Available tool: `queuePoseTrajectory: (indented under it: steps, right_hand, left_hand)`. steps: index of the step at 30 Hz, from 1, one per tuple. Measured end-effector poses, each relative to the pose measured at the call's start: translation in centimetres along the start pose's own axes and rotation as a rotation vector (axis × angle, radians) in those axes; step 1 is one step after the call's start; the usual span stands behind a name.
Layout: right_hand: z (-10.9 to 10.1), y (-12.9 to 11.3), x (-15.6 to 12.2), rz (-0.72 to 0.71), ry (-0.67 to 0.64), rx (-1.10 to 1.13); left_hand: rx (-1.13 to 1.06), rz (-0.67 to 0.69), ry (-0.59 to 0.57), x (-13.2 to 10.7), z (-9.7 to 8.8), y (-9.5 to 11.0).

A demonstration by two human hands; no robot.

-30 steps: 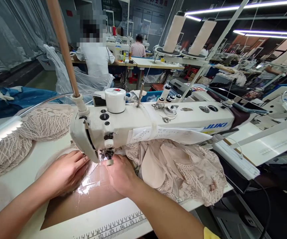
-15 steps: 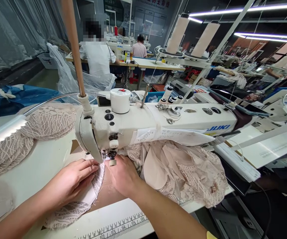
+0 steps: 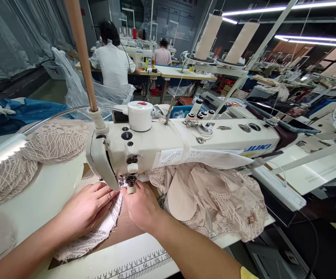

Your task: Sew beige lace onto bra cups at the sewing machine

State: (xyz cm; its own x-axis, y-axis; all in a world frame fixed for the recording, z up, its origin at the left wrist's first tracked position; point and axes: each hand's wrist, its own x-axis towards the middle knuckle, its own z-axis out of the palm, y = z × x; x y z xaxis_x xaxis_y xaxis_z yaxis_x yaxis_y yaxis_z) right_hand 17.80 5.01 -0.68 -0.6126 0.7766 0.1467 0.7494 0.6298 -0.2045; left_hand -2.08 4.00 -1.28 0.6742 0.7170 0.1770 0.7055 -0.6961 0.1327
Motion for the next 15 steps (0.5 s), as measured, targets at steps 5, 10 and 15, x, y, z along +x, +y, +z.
queuePoseTrajectory:
  steps: [5,10,15]
  right_hand:
    - [0.27,0.06,-0.04,-0.008,0.013,0.011]
    - [0.1,-0.01,0.01,-0.004,-0.011,0.001]
    - [-0.05,-0.07,0.0,-0.003,-0.024,-0.011]
  left_hand:
    - [0.003,0.014,-0.001,0.08,-0.25,-0.1]
    - [-0.007,0.018,-0.006,0.04,-0.18,-0.21]
    - [-0.004,0.03,0.007,0.1,-0.04,-0.29]
